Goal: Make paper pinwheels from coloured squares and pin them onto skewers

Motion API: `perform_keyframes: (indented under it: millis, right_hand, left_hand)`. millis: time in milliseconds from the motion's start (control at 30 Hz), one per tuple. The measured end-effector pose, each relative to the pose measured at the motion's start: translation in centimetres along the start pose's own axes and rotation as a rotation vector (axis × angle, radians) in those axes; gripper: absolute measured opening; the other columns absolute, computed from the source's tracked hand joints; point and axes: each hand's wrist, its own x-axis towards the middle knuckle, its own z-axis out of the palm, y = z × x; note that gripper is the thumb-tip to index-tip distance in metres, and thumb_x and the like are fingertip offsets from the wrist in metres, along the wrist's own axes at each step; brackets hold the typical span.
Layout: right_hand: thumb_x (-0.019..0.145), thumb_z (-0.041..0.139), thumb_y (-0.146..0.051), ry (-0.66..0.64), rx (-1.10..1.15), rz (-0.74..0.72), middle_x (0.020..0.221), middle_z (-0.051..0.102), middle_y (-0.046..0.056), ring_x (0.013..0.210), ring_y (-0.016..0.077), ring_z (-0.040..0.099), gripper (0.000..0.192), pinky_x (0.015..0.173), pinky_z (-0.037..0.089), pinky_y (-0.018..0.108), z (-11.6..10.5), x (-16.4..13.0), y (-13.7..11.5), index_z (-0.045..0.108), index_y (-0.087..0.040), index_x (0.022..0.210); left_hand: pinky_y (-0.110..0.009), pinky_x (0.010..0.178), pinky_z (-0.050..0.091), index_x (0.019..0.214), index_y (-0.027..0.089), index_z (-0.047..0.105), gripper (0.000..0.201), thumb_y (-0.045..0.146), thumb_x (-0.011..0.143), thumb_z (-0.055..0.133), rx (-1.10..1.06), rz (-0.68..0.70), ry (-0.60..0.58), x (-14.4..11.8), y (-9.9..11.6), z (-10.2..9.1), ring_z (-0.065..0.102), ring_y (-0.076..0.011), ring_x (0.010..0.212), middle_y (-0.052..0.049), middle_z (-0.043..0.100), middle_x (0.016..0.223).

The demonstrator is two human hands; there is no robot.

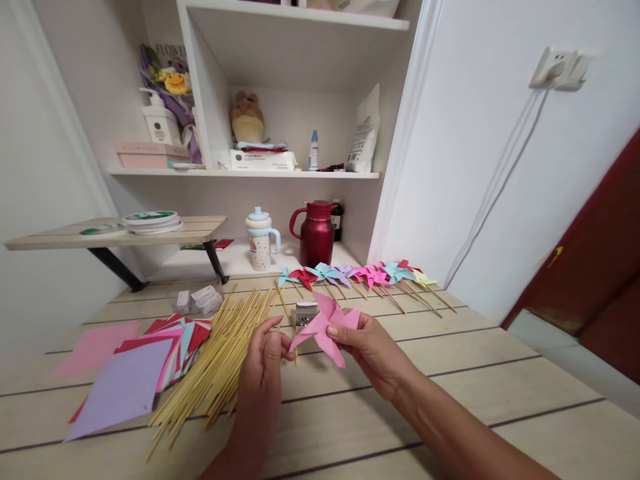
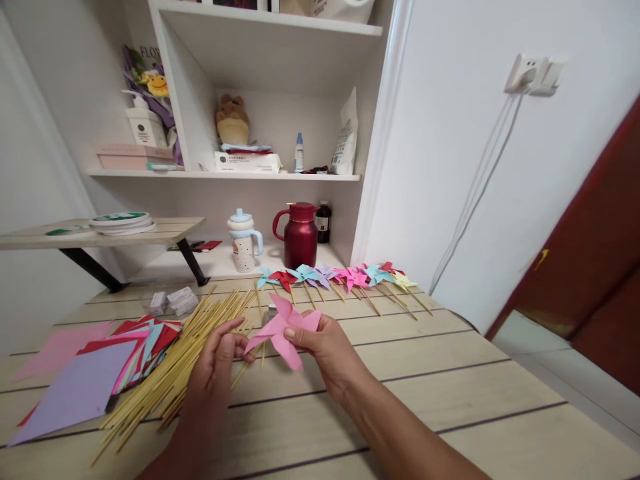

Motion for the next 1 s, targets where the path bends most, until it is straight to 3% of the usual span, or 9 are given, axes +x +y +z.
perform_keyframes:
  millis: [300,367,500,600,800,1000]
  right_hand:
    - [0.057,0.088,-0.026,-0.021,-0.006,0.141,0.074,0.074,0.005,0.065,0.0142,0.062,0.029,0.067,0.047,0.026,-0.9,0.6,0.4,0.074,-0.011,0.078]
    - [0.057,0.088,-0.027,-0.012,-0.034,0.126,0.078,0.075,0.006,0.069,0.0154,0.064,0.031,0.071,0.048,0.027,-1.1,0.7,0.4,0.074,-0.011,0.079]
    - [0.057,0.089,-0.03,0.01,-0.1,0.099,0.077,0.075,0.006,0.071,0.0171,0.065,0.031,0.074,0.048,0.029,-1.4,0.7,0.3,0.074,-0.012,0.078]
    - [0.061,0.087,-0.032,-0.026,-0.142,0.087,0.079,0.075,0.006,0.074,0.0183,0.066,0.029,0.076,0.049,0.03,-1.4,0.6,0.3,0.073,-0.013,0.078]
    - [0.06,0.087,-0.035,-0.035,-0.196,0.069,0.077,0.072,0.004,0.073,0.0186,0.064,0.03,0.074,0.049,0.03,-1.3,0.5,0.2,0.071,-0.015,0.075]
    - [0.059,0.087,-0.035,-0.039,-0.175,0.057,0.073,0.07,0.003,0.073,0.0178,0.062,0.029,0.074,0.048,0.03,-1.4,0.5,-0.3,0.07,-0.016,0.071]
  left_hand:
    - [-0.032,0.071,0.048,0.108,0.017,0.061,0.042,0.053,0.091,0.048,-0.061,-0.058,-0.031,0.4,-0.5,-0.3,0.062,-0.0172,0.069,-0.001,0.066,0.076]
    - [-0.03,0.07,0.048,0.103,0.017,0.063,0.039,0.051,0.092,0.048,-0.08,-0.045,0.053,0.9,0.3,-0.9,0.062,-0.0154,0.068,-0.001,0.065,0.075]
    - [-0.026,0.066,0.047,0.093,0.016,0.066,0.031,0.042,0.093,0.048,-0.155,0.131,0.409,2.7,2.2,-3.4,0.059,-0.0123,0.065,0.001,0.063,0.07]
    - [-0.025,0.065,0.048,0.092,0.017,0.066,0.029,0.04,0.092,0.049,-0.096,0.168,0.518,4.0,2.5,-5.1,0.058,-0.0114,0.064,0.001,0.062,0.072]
    - [-0.029,0.069,0.05,0.085,0.018,0.07,0.015,0.028,0.08,0.061,0.259,0.075,0.244,4.7,1.0,-5.6,0.064,-0.0166,0.069,-0.002,0.069,0.071]
    - [-0.034,0.08,0.05,0.082,0.021,0.072,0.013,0.029,0.078,0.062,0.42,0.122,0.209,4.7,0.5,-5.7,0.067,-0.0204,0.08,-0.004,0.074,0.083]
